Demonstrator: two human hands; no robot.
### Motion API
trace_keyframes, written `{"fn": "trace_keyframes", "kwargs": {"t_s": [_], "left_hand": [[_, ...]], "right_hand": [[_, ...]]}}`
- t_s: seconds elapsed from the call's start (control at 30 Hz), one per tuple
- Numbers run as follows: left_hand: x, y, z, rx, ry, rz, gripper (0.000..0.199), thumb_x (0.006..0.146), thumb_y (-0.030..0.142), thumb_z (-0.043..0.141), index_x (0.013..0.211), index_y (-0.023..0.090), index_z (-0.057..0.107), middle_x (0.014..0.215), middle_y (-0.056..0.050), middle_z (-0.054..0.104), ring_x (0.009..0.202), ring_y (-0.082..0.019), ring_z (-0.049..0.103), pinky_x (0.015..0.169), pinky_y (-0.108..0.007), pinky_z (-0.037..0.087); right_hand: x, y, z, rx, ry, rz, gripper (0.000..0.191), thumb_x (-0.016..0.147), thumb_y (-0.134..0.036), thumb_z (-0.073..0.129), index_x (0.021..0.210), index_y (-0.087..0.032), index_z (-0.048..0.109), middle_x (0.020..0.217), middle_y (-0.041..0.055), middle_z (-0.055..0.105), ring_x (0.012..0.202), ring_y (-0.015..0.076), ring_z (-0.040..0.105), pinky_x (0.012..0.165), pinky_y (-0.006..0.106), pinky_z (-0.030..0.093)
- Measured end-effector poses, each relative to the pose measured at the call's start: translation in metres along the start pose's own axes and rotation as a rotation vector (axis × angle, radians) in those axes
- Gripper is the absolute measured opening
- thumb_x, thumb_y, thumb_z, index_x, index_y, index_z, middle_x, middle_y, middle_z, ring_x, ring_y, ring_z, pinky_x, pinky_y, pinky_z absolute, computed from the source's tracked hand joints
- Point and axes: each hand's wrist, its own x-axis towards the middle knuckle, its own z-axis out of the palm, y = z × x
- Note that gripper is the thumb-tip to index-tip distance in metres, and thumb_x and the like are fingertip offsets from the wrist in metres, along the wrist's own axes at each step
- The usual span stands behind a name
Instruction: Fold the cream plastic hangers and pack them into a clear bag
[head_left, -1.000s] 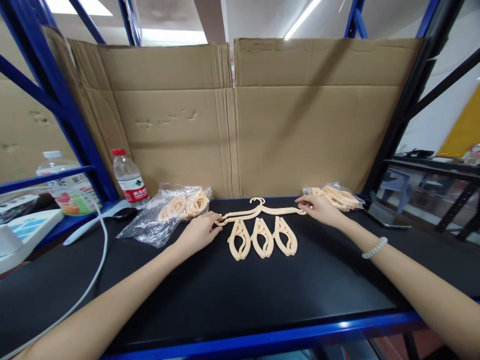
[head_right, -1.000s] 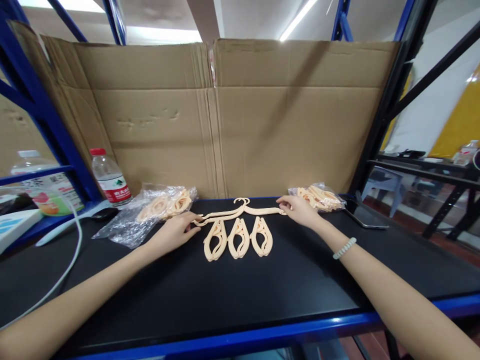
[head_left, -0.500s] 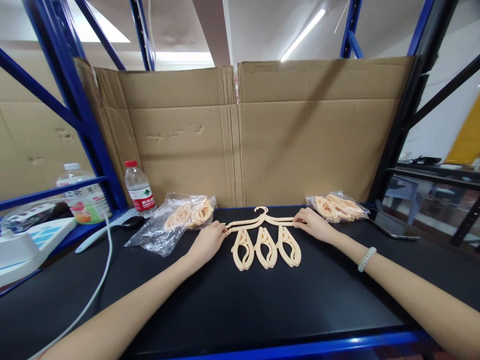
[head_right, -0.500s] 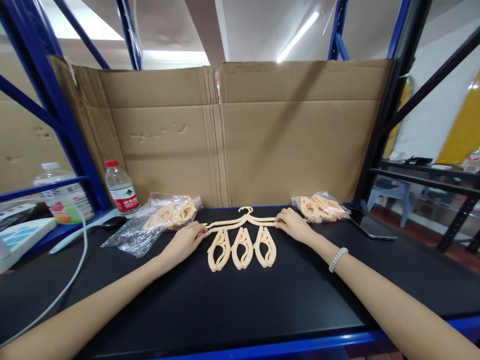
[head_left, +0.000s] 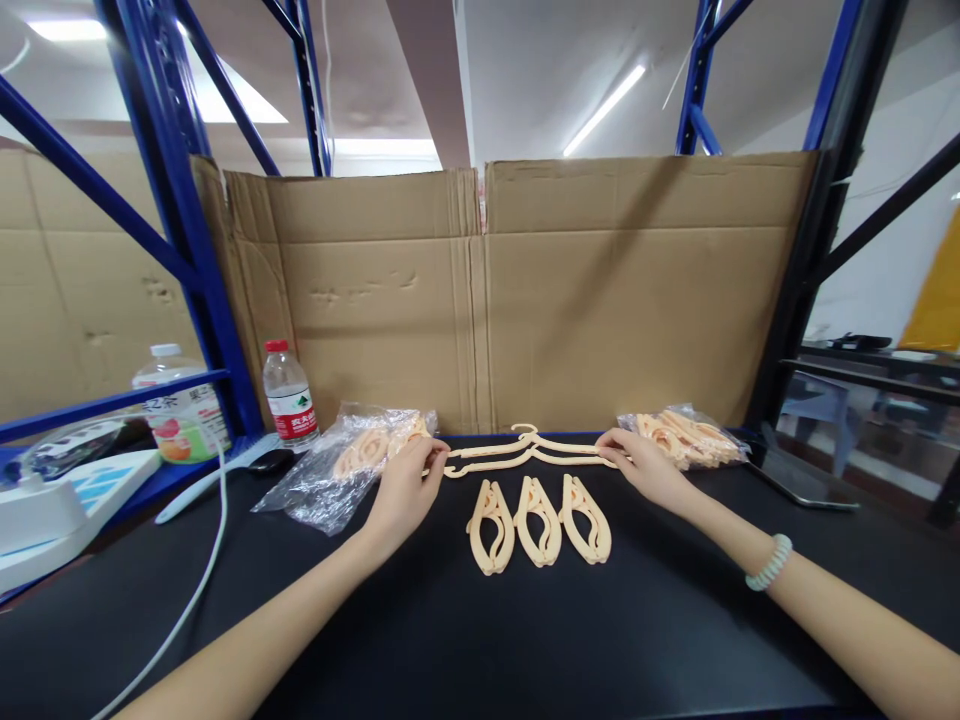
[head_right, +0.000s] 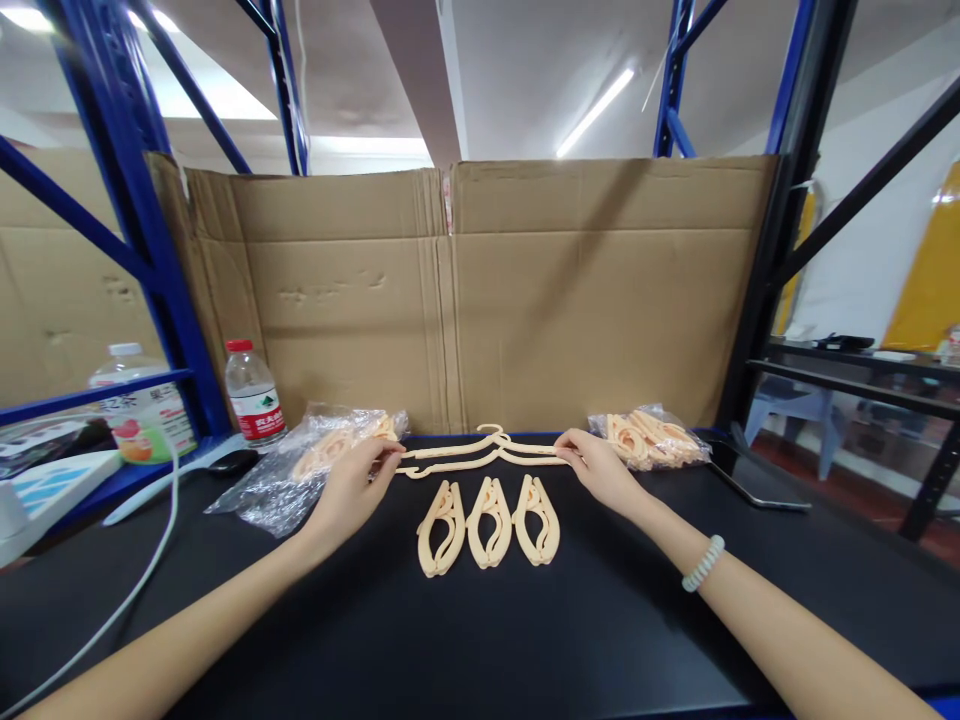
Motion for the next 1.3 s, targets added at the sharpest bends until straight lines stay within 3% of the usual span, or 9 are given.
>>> {"fn": "trace_keyframes", "kwargs": {"t_s": [0.1, 0.3, 0.43, 0.57, 0.67, 0.8, 0.93, 1.07, 1.3], "left_hand": [[-0.001, 0.009, 0.0, -0.198, -0.004, -0.065, 0.023, 0.087, 0.036, 0.048, 0.09, 0.017, 0.061, 0.091, -0.007, 0.062, 0.084, -0.02, 0.06, 0.074, -0.031, 0.05], [-0.002, 0.026, -0.001, -0.63, -0.185, -0.323, 0.039, 0.083, 0.048, 0.051, 0.1, 0.015, 0.063, 0.093, -0.007, 0.066, 0.083, -0.021, 0.065, 0.079, -0.036, 0.053], [-0.007, 0.033, 0.0, -0.557, -0.255, -0.302, 0.04, 0.068, 0.035, 0.07, 0.103, 0.016, 0.062, 0.091, -0.006, 0.068, 0.082, -0.021, 0.065, 0.076, -0.032, 0.054], [-0.011, 0.034, 0.002, -0.546, -0.277, -0.327, 0.04, 0.071, 0.033, 0.064, 0.107, 0.016, 0.063, 0.083, -0.005, 0.067, 0.068, -0.017, 0.064, 0.064, -0.029, 0.053], [-0.01, 0.033, 0.001, -0.6, -0.266, -0.371, 0.041, 0.069, 0.031, 0.066, 0.106, 0.015, 0.064, 0.078, -0.003, 0.065, 0.063, -0.015, 0.062, 0.064, -0.028, 0.053], [-0.009, 0.034, 0.001, -0.708, -0.259, -0.471, 0.042, 0.065, 0.026, 0.069, 0.105, 0.014, 0.064, 0.074, -0.001, 0.063, 0.065, -0.013, 0.06, 0.066, -0.025, 0.051], [-0.008, 0.036, 0.0, -0.772, -0.227, -0.537, 0.044, 0.064, 0.025, 0.071, 0.106, 0.014, 0.063, 0.077, -0.001, 0.064, 0.069, -0.013, 0.061, 0.068, -0.024, 0.051], [-0.008, 0.035, 0.0, -0.797, -0.22, -0.54, 0.042, 0.065, 0.026, 0.07, 0.104, 0.014, 0.063, 0.075, -0.001, 0.063, 0.068, -0.013, 0.06, 0.067, -0.025, 0.05], [-0.011, 0.037, 0.001, -0.821, -0.239, -0.521, 0.037, 0.067, 0.027, 0.067, 0.102, 0.015, 0.063, 0.071, -0.001, 0.063, 0.066, -0.013, 0.06, 0.069, -0.025, 0.049]], "right_hand": [[-0.001, -0.005, 0.002, 0.008, 0.041, -0.023, 0.017, 0.091, -0.03, 0.043, 0.084, -0.02, 0.055, 0.078, 0.0039, 0.062, 0.072, 0.0207, 0.058, 0.067, 0.032, 0.044], [-0.004, -0.017, 0.004, -0.052, 0.126, -0.079, 0.013, 0.091, -0.025, 0.045, 0.084, -0.021, 0.055, 0.08, 0.0044, 0.061, 0.076, 0.0215, 0.056, 0.07, 0.034, 0.044], [-0.005, -0.028, 0.005, -0.103, 0.143, -0.141, 0.015, 0.093, -0.021, 0.043, 0.084, -0.02, 0.055, 0.079, 0.0051, 0.059, 0.077, 0.022, 0.054, 0.07, 0.034, 0.044], [-0.006, -0.035, 0.002, -0.289, 0.191, -0.209, 0.017, 0.094, -0.021, 0.043, 0.085, -0.02, 0.058, 0.09, 0.0081, 0.06, 0.087, 0.0252, 0.052, 0.078, 0.039, 0.042], [-0.007, -0.034, 0.001, -0.429, 0.189, -0.177, 0.02, 0.095, -0.021, 0.041, 0.089, -0.02, 0.06, 0.096, 0.009, 0.059, 0.084, 0.0241, 0.054, 0.074, 0.037, 0.042], [-0.009, -0.034, 0.0, -0.56, 0.156, -0.183, 0.023, 0.096, -0.018, 0.037, 0.095, -0.02, 0.06, 0.098, 0.0086, 0.061, 0.079, 0.0225, 0.057, 0.071, 0.034, 0.041], [-0.01, -0.04, 0.0, -0.723, 0.19, -0.218, 0.025, 0.093, -0.012, 0.039, 0.093, -0.02, 0.062, 0.119, 0.0104, 0.059, 0.083, 0.0242, 0.057, 0.078, 0.038, 0.04], [-0.012, -0.048, 0.0, -0.812, 0.186, -0.236, 0.029, 0.087, -0.003, 0.039, 0.092, -0.019, 0.062, 0.13, 0.0115, 0.054, 0.079, 0.0225, 0.058, 0.08, 0.039, 0.041], [-0.013, -0.054, -0.001, -0.96, 0.229, -0.24, 0.029, 0.087, -0.004, 0.039, 0.09, -0.019, 0.064, 0.131, 0.012, 0.053, 0.079, 0.0258, 0.059, 0.075, 0.042, 0.043]]}}
